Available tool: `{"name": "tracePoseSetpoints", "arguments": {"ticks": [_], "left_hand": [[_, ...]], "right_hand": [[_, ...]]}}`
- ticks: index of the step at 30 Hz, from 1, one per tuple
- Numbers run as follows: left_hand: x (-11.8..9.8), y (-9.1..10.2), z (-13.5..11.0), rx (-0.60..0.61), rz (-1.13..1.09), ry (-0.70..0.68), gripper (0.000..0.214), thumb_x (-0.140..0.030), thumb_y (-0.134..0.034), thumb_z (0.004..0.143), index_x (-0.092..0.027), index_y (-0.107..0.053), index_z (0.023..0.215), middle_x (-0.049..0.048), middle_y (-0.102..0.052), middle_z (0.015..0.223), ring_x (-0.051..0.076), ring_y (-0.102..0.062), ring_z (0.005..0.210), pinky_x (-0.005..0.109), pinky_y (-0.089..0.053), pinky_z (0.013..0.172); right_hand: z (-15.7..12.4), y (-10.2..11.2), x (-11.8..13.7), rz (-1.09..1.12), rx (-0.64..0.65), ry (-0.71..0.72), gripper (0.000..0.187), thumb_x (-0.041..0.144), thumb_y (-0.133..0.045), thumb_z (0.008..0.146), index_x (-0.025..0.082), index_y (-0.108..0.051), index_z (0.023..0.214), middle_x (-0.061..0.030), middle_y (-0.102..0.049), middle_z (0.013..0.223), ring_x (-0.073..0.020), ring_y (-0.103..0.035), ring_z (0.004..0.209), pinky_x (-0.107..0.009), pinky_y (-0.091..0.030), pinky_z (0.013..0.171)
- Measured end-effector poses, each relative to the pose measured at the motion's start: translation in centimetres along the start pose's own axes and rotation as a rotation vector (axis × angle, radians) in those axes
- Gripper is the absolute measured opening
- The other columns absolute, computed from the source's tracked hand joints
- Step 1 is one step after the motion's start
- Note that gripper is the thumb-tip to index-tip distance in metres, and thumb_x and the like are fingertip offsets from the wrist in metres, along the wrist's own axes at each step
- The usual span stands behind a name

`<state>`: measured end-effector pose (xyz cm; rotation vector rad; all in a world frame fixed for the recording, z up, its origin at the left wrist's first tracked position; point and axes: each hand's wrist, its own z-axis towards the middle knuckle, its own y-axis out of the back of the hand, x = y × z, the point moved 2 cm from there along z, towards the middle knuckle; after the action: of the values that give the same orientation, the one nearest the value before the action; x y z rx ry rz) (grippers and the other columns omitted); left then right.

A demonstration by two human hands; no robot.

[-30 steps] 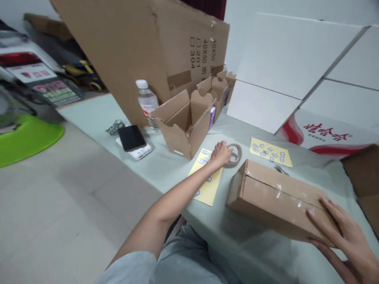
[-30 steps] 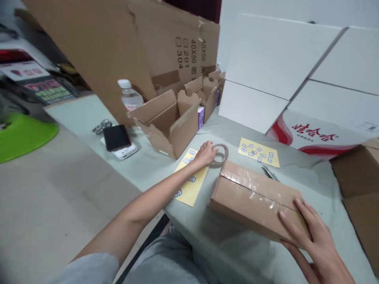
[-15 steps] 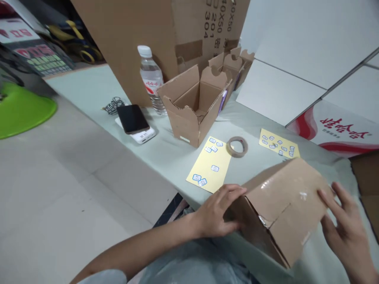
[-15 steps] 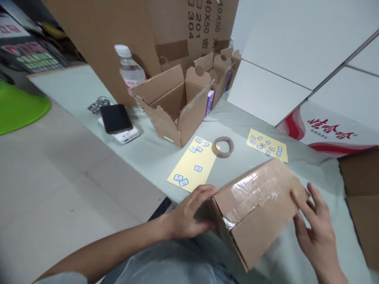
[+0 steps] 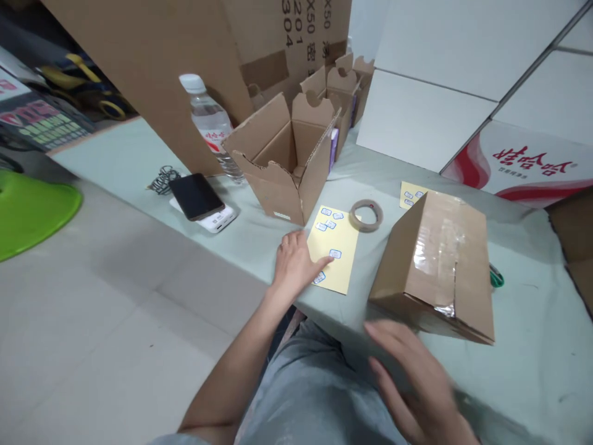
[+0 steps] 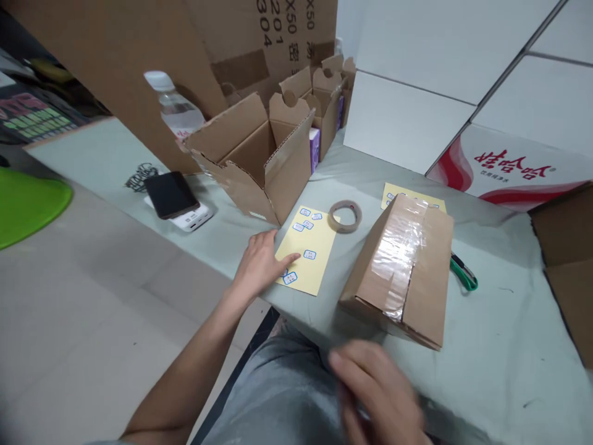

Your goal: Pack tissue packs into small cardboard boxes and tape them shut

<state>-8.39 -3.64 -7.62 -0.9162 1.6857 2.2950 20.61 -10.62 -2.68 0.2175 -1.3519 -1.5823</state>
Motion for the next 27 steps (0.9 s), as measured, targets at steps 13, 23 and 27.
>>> {"name": "tracePoseSetpoints", "arguments": {"ticks": [13, 23, 27], "left_hand": [[0.3, -1.9, -1.2, 0.208, 0.066, -0.147, 0.051, -0.029, -0.066, 0.079, -0.014, -0.052, 0.126, 0.0186, -0.045, 0.139, 0.035, -0.036, 0.136, 0.051, -0.03, 0.114], [0.6, -2.2, -1.2, 0.186, 0.056, -0.151, 0.05, -0.024, -0.066, 0.077, -0.018, -0.052, 0.124, 0.0162, -0.046, 0.138, 0.034, -0.037, 0.135, 0.052, -0.031, 0.113], [0.8, -2.3, -1.2, 0.17, 0.056, -0.157, 0.049, -0.026, -0.067, 0.077, -0.019, -0.052, 0.123, 0.0144, -0.047, 0.137, 0.034, -0.038, 0.133, 0.051, -0.032, 0.112]], "right_hand": [[15.7, -11.2, -2.5, -0.131, 0.147, -0.406, 0.044, -0.002, -0.035, 0.084, 0.005, -0.049, 0.126, -0.0217, -0.057, 0.114, -0.0304, -0.051, 0.111, -0.045, -0.045, 0.094], [17.9, -10.8, -2.2, -0.252, 0.302, -0.5, 0.024, 0.002, -0.043, 0.087, 0.01, -0.058, 0.104, -0.0193, -0.061, 0.108, -0.0289, -0.059, 0.101, -0.035, -0.046, 0.081], [18.0, -10.4, -2.2, -0.285, 0.304, -0.514, 0.025, 0.003, -0.039, 0.092, 0.011, -0.057, 0.108, -0.0184, -0.063, 0.11, -0.0273, -0.06, 0.102, -0.034, -0.047, 0.082]]}}
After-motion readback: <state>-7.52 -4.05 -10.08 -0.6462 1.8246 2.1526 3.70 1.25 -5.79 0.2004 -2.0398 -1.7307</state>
